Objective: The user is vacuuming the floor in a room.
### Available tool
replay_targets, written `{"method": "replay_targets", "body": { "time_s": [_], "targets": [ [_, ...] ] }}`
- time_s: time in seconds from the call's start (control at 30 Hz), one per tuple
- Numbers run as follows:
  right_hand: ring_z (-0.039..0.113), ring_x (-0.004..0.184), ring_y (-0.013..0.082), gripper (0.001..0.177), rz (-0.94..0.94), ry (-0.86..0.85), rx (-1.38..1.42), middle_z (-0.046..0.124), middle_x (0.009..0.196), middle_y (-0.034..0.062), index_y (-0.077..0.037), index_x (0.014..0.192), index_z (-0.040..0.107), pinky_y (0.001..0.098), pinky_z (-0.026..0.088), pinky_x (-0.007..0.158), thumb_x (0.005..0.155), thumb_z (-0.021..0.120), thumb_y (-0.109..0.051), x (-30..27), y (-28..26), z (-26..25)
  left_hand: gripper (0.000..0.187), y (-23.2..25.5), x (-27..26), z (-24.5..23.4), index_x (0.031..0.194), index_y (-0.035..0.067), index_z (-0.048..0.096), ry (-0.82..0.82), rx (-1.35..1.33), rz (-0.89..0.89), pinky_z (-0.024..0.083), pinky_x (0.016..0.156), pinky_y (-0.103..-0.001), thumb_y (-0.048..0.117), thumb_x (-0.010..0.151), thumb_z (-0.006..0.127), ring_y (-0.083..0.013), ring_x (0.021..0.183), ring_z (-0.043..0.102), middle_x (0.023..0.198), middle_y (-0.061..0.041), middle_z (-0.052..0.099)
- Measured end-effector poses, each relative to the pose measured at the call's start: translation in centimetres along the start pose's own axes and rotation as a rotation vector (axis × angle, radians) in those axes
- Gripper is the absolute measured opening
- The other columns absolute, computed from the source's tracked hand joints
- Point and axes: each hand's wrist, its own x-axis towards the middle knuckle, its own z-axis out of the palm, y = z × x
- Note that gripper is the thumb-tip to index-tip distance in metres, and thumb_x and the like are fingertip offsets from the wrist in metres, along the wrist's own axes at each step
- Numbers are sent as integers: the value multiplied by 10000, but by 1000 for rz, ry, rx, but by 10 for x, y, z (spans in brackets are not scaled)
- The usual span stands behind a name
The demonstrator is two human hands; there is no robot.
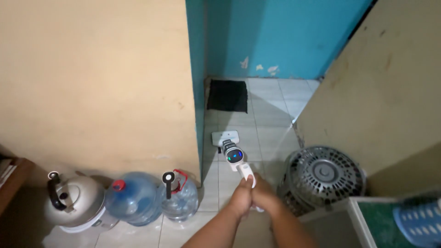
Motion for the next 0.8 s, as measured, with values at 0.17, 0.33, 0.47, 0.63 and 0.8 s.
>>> {"method": "replay_targets", "body": {
  "time_s": [0.17, 0.33, 0.47, 0.63, 0.8],
  "targets": [
    [752, 647, 303, 348, 14, -33, -48, 762, 900, 186, -95, 1172, 588, 430, 571, 561, 897, 644, -301, 13, 2, -3, 478, -5, 11, -1, 1328, 151, 552, 4, -45, -69, 479, 705, -333, 504, 1063, 367, -162, 835, 568, 1062, -56, 663],
    [752, 725, 280, 339, -26, 0, -105, 764, 923, 171, -87, 1148, 612, 405, 567, 615, 924, 656, -338, 13, 27, -10, 482, -7, -4, 10, 1368, 185, 496, -23, -74, -117, 577, 855, -362, 513, 1047, 352, -175, 1002, 684, 1216, -45, 676],
    [731, 736, 224, 312, -96, -126, -3, 758, 904, 144, -90, 1142, 657, 385, 577, 625, 873, 670, -248, -19, 28, -29, 502, -2, -37, 25, 1374, 174, 494, -115, -99, -138, 533, 819, -415, 532, 1058, 340, -245, 929, 641, 1174, -104, 675],
    [678, 690, 168, 306, -183, -248, 124, 749, 859, 127, -21, 1079, 688, 362, 566, 594, 796, 722, -134, -96, 21, -42, 523, -4, -89, 38, 1399, 66, 489, -323, -289, -182, 554, 878, -428, 466, 1098, 339, -253, 1029, 705, 1242, -121, 692],
    [634, 595, 198, 242, 19, -186, -42, 725, 772, 122, -37, 1017, 710, 364, 494, 527, 815, 676, -166, -201, 0, -43, 518, 0, -167, 41, 1284, 54, 565, -399, -149, -309, 545, 796, -451, 500, 1113, 366, -286, 863, 632, 1072, -143, 677]
  ]
}}
